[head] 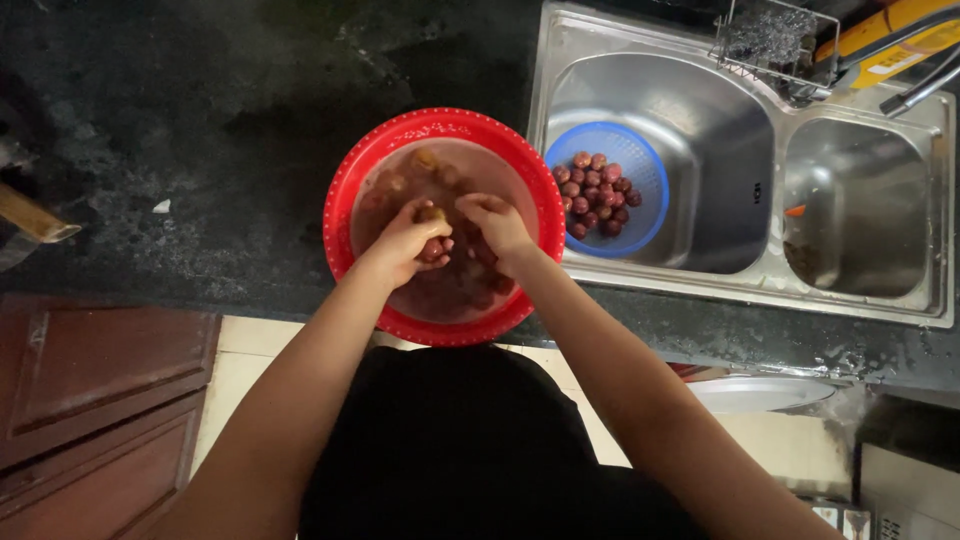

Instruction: Washing plums in a red bowl filled with water and transferring them to a blue colander.

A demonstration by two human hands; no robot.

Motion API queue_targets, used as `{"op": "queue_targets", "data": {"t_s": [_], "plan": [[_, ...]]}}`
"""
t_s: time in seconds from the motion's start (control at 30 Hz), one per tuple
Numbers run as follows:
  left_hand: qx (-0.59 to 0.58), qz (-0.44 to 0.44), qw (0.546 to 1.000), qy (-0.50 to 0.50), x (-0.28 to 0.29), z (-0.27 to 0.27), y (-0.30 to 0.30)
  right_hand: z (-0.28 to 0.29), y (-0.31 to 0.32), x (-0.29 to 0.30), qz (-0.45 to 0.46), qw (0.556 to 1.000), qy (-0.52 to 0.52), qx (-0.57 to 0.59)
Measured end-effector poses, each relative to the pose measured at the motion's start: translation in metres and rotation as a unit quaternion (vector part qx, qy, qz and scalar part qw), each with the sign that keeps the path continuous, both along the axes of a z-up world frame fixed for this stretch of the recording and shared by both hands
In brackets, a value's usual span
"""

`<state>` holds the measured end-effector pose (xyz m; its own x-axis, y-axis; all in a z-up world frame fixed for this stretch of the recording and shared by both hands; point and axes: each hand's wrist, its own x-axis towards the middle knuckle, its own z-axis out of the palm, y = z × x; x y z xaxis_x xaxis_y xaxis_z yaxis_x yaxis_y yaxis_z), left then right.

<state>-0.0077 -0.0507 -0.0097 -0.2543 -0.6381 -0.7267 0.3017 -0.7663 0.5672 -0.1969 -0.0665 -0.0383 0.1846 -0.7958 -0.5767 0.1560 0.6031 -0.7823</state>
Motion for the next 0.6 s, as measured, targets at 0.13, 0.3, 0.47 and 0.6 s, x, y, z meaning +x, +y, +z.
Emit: {"op": "queue_targets", "data": {"t_s": [0.13,0.3,0.47,0.6], "plan": [[-0.010,0.001,1.000,-0.030,-0.006,-0.001,0.000,0.030,0.002,0.009,-0.058,0.997,0.045,-0.030],[0.008,0.029,1.000,-0.008,-0.014,-0.022,0.000,-0.004,-0.008,-0.006,-0.016,0.977,-0.212,-0.004],[0.040,0.046,0.997,-0.037,-0.020,-0.044,0.001,0.027,-0.004,0.003,-0.040,0.991,-0.125,0.037],[-0.005,0.067,0.997,-0.034,-0.027,0.010,0.006,0.059,-0.001,0.009,-0.100,0.976,-0.083,0.174]]}}
